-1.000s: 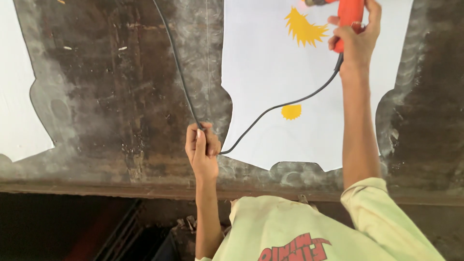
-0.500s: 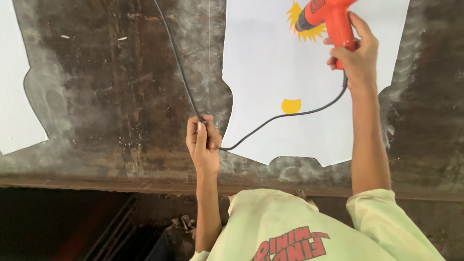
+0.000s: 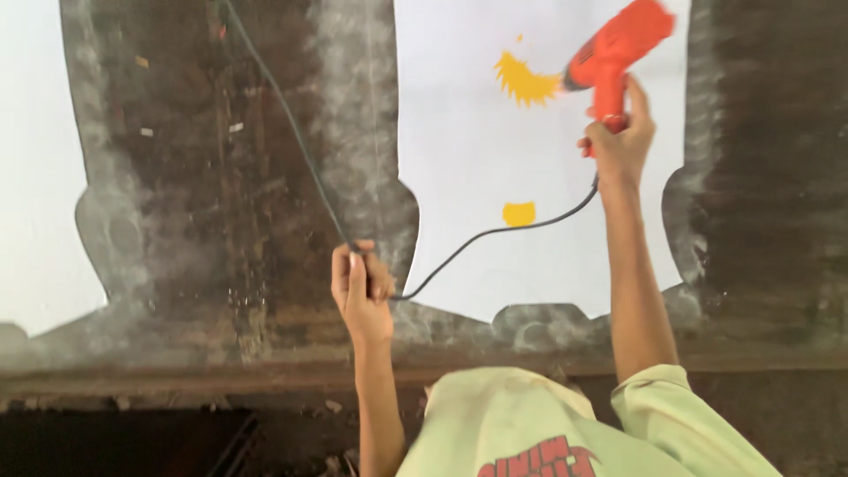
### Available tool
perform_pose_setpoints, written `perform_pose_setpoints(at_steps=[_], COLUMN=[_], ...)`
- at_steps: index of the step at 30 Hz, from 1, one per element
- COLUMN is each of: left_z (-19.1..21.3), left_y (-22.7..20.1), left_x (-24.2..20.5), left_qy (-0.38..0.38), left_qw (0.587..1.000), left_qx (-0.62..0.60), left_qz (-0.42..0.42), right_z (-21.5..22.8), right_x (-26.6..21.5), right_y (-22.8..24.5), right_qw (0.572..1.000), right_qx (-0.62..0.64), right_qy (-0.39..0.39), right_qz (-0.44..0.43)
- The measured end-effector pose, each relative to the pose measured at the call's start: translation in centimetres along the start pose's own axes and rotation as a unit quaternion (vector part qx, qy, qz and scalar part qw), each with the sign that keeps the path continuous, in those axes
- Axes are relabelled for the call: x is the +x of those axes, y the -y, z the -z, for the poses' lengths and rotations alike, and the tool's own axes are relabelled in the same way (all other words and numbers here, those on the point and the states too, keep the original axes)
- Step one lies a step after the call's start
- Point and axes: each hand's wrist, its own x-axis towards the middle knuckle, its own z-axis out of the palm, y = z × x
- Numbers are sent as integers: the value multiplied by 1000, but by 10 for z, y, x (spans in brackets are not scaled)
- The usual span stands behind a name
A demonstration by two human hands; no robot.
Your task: The person uses a red heat gun to apply heat to yellow printed designs on white t-shirts laid out on a workbench. The person moves the heat gun back and forth over the printed areas to set the ink.
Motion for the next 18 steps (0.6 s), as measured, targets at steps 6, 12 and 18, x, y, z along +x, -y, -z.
perform_pose_setpoints(at_steps=[6, 12, 18], left_z=[-2, -8, -18], left_y=[-1, -4, -11], left_x=[1, -3, -18], left_qy=[-4, 5, 9], left_qw=[1000, 1000, 1000], left_qx=[-5, 5, 20], left_qz=[8, 6, 7], right_z=[-36, -48, 15], right_x=[25, 26, -87], right_y=[3, 22, 5], right_qw=[997, 998, 995], right_qx=[64, 46, -5], right_qy=[15, 29, 93], right_qz=[-29, -26, -42])
